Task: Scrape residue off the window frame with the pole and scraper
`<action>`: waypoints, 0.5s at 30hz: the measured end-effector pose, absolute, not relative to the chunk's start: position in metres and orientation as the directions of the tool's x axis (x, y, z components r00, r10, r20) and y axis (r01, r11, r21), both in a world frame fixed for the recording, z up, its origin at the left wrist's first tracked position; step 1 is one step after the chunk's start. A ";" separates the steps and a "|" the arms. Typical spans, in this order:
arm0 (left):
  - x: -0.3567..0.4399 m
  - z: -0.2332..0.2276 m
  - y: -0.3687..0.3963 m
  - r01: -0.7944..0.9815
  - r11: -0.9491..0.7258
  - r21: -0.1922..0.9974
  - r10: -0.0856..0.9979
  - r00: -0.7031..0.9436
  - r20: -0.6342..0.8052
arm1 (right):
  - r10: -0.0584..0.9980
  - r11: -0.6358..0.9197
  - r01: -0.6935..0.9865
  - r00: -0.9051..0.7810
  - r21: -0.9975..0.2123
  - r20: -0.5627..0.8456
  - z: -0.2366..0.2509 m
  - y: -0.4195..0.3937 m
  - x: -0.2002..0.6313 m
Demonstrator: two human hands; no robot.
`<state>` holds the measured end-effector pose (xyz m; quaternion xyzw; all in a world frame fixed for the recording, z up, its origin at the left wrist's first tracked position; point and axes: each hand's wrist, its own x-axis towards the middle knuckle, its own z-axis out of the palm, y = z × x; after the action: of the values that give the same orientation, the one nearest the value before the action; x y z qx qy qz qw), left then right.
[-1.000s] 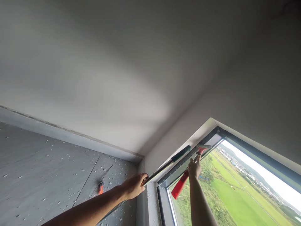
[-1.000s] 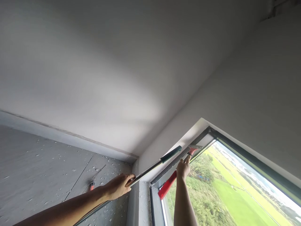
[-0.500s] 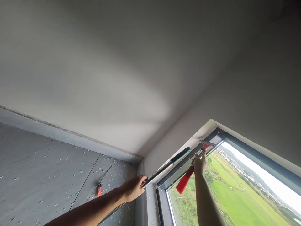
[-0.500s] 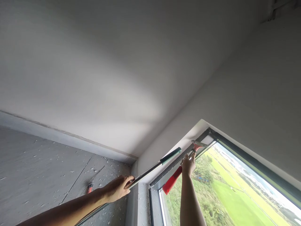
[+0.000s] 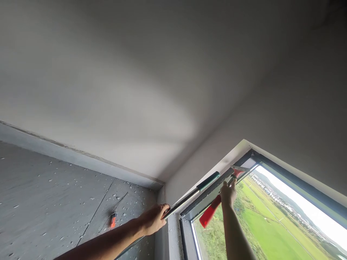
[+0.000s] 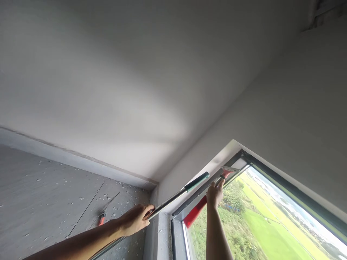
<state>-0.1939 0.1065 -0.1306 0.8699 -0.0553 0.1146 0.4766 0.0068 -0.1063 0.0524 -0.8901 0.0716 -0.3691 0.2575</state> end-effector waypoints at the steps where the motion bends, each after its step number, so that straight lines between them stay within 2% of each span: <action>1: -0.193 -0.131 0.106 -0.201 -0.541 0.816 0.015 0.969 0.248 | -0.318 -0.854 0.059 0.725 -0.516 0.610 0.060 -0.107 0.011; 4: -0.191 -0.133 0.106 -0.190 -0.542 0.819 0.021 0.971 0.239 | -0.314 -0.847 0.040 0.766 -0.529 0.561 0.054 -0.104 0.012; 11: -0.194 -0.132 0.108 -0.228 -0.524 0.821 0.004 0.963 0.270 | -0.316 -0.807 -0.010 0.852 -0.590 0.418 -0.045 -0.082 -0.023; 15: -0.194 -0.133 0.109 -0.237 -0.518 0.822 0.007 0.960 0.281 | -0.323 -0.814 -0.012 0.840 -0.581 0.436 -0.035 -0.083 -0.016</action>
<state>-0.1943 0.1087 -0.1327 0.8622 -0.0668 0.1252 0.4863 -0.0158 -0.0835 -0.0350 -0.9139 0.0916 -0.2677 0.2911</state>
